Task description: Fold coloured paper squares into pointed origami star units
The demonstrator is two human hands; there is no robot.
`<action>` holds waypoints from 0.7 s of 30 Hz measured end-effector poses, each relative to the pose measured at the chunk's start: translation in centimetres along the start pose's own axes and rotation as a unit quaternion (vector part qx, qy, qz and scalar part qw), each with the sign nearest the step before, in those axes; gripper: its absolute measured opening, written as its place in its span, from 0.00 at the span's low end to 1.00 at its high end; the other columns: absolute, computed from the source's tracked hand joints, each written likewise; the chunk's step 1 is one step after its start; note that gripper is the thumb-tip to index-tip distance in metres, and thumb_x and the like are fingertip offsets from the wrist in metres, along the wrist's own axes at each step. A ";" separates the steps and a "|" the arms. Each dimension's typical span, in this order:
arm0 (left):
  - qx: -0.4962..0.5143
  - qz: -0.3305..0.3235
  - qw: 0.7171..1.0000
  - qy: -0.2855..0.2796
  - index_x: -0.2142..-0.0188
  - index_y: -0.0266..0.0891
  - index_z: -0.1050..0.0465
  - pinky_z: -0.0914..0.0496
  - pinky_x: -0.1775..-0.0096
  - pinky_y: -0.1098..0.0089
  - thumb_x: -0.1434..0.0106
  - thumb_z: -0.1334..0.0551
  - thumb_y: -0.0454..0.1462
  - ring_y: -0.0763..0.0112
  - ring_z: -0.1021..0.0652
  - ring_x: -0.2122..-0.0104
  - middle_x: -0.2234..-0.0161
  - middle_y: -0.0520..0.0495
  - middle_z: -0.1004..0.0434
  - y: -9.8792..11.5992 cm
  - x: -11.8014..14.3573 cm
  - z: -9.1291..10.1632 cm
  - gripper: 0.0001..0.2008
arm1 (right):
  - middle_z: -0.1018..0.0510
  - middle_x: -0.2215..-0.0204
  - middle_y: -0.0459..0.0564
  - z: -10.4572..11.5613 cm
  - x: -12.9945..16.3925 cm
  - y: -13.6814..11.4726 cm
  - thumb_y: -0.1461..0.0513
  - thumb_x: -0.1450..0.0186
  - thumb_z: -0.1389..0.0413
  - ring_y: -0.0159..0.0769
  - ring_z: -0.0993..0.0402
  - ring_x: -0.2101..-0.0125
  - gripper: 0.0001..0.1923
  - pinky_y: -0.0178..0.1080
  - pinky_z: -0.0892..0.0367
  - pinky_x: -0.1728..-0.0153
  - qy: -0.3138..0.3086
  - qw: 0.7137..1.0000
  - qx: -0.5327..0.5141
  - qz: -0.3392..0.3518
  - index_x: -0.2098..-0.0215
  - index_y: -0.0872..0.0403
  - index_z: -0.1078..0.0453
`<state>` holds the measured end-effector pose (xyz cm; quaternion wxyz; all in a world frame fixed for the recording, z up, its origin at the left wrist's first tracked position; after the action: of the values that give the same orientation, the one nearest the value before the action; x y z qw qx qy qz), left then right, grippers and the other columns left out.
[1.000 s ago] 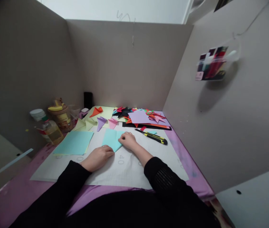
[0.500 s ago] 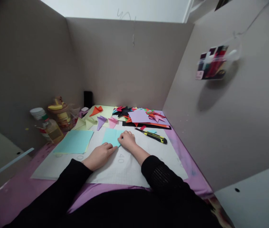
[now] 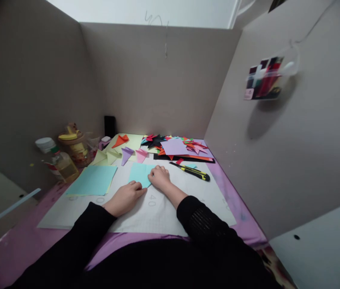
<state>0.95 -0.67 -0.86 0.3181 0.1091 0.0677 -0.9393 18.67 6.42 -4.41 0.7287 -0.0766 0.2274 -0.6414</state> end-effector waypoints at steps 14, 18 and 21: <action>0.066 -0.002 0.998 -0.014 0.60 0.36 0.29 0.34 0.58 0.65 0.37 0.50 0.28 0.64 0.31 0.58 0.56 0.42 0.29 0.3 -0.2 0.3 0.13 | 0.28 0.66 0.48 0.3 0.0 -0.4 0.59 0.42 0.48 0.39 0.38 0.61 0.08 0.39 0.47 0.62 -0.009 1.000 0.018 -0.010 0.73 0.52 0.29; 0.066 -0.011 0.998 -0.017 0.60 0.35 0.31 0.35 0.55 0.61 0.39 0.49 0.27 0.60 0.33 0.53 0.51 0.41 0.30 0.3 -0.3 0.2 0.12 | 0.27 0.66 0.49 0.3 0.1 -0.4 0.59 0.42 0.48 0.39 0.38 0.62 0.08 0.39 0.47 0.62 -0.007 1.000 0.019 -0.009 0.74 0.52 0.29; 0.056 0.000 0.998 -0.029 0.55 0.34 0.34 0.36 0.57 0.61 0.40 0.49 0.26 0.59 0.32 0.54 0.56 0.40 0.28 0.4 -0.2 0.3 0.15 | 0.27 0.66 0.49 0.3 0.1 -0.4 0.58 0.42 0.48 0.39 0.38 0.61 0.08 0.39 0.47 0.62 -0.006 1.000 0.018 -0.008 0.74 0.52 0.29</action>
<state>1.32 -0.92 -0.56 0.3138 0.0994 0.0054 -0.9443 18.49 6.18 -3.99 0.7259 -0.0691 0.2109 -0.6510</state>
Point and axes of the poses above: each hand's wrist, its own x-axis away from the middle knuckle, its own z-axis out of the back of the hand, y = z × x, the point moved 1 cm from there along -x, towards the middle knuckle
